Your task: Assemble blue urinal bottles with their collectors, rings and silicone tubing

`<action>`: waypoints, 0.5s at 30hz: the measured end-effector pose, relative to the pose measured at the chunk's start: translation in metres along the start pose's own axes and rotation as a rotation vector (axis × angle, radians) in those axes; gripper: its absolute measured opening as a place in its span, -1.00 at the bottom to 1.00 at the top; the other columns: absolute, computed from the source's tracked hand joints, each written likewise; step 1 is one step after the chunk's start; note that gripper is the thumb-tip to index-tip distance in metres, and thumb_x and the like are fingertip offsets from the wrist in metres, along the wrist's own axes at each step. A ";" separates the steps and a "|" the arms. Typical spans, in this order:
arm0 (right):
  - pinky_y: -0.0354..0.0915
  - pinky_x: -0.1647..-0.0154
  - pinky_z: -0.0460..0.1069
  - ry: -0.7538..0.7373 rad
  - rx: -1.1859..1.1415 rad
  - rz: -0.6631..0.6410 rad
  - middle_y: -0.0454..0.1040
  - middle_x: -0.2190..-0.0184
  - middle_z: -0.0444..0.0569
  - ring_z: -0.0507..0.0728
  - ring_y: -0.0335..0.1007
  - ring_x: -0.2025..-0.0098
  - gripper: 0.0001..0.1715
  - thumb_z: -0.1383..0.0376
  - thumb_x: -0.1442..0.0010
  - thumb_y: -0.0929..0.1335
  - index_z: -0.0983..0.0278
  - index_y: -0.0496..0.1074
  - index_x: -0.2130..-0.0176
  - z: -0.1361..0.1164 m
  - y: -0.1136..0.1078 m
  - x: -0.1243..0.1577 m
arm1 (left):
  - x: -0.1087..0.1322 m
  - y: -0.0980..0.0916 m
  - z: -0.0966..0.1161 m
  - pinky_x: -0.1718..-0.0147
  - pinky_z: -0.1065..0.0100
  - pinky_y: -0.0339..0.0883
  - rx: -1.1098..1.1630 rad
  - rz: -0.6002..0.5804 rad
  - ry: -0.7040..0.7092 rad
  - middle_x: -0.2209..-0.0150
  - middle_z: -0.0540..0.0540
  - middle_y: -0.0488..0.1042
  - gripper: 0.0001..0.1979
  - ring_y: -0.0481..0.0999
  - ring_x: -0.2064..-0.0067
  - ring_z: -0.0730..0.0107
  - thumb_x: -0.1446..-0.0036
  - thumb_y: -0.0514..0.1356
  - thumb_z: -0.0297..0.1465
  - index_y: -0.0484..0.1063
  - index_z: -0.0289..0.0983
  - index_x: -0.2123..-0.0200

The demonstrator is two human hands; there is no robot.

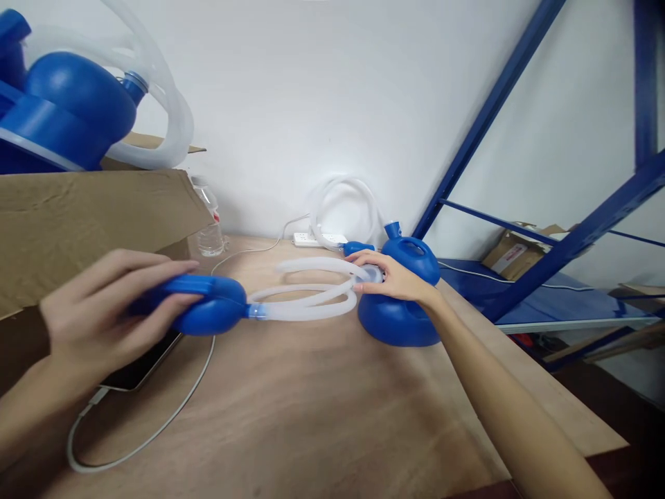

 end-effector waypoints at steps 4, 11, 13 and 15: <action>0.33 -0.28 0.26 0.035 0.156 0.020 0.45 -0.17 0.08 0.30 0.47 -0.18 -0.50 -0.09 -0.23 0.47 0.17 0.56 -0.01 -0.002 -0.001 0.000 | 0.007 0.026 0.019 0.29 0.40 0.50 0.053 -0.069 0.232 0.23 -0.04 0.65 -0.90 0.62 0.30 0.42 -0.33 0.31 -0.37 0.56 -0.22 0.10; 0.41 -0.17 0.31 -0.134 0.469 0.382 0.51 -0.10 0.14 0.35 0.48 -0.14 -0.55 0.06 -0.38 0.39 0.18 0.48 -0.16 -0.033 0.020 0.026 | 0.032 0.065 0.022 0.31 0.35 0.51 0.191 -0.205 0.219 0.22 -0.12 0.64 -0.78 0.63 0.29 0.33 -0.39 0.26 -0.24 0.55 -0.26 0.06; 0.47 -0.01 0.21 -0.299 0.488 0.563 0.57 0.05 0.12 0.28 0.53 0.00 -0.72 0.22 -0.41 0.35 0.19 0.51 -0.07 -0.056 0.043 0.036 | 0.038 0.072 0.024 0.29 0.34 0.50 0.216 -0.235 0.221 0.21 -0.12 0.63 -0.77 0.62 0.28 0.33 -0.38 0.26 -0.24 0.56 -0.27 0.05; 0.48 0.13 0.12 -0.424 0.482 0.398 0.60 0.13 0.08 0.22 0.55 0.12 -0.72 0.22 -0.42 0.34 0.22 0.49 -0.08 -0.074 0.078 0.038 | 0.042 0.077 0.027 0.29 0.35 0.49 0.219 -0.261 0.221 0.22 -0.11 0.61 -0.77 0.61 0.29 0.35 -0.39 0.26 -0.25 0.56 -0.28 0.05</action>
Point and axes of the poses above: each hand's wrist, its own x-axis away from the middle knuckle, its own y-axis out of the palm, z = x × y, the point moved 3 cm from there along -x, towards the middle knuckle
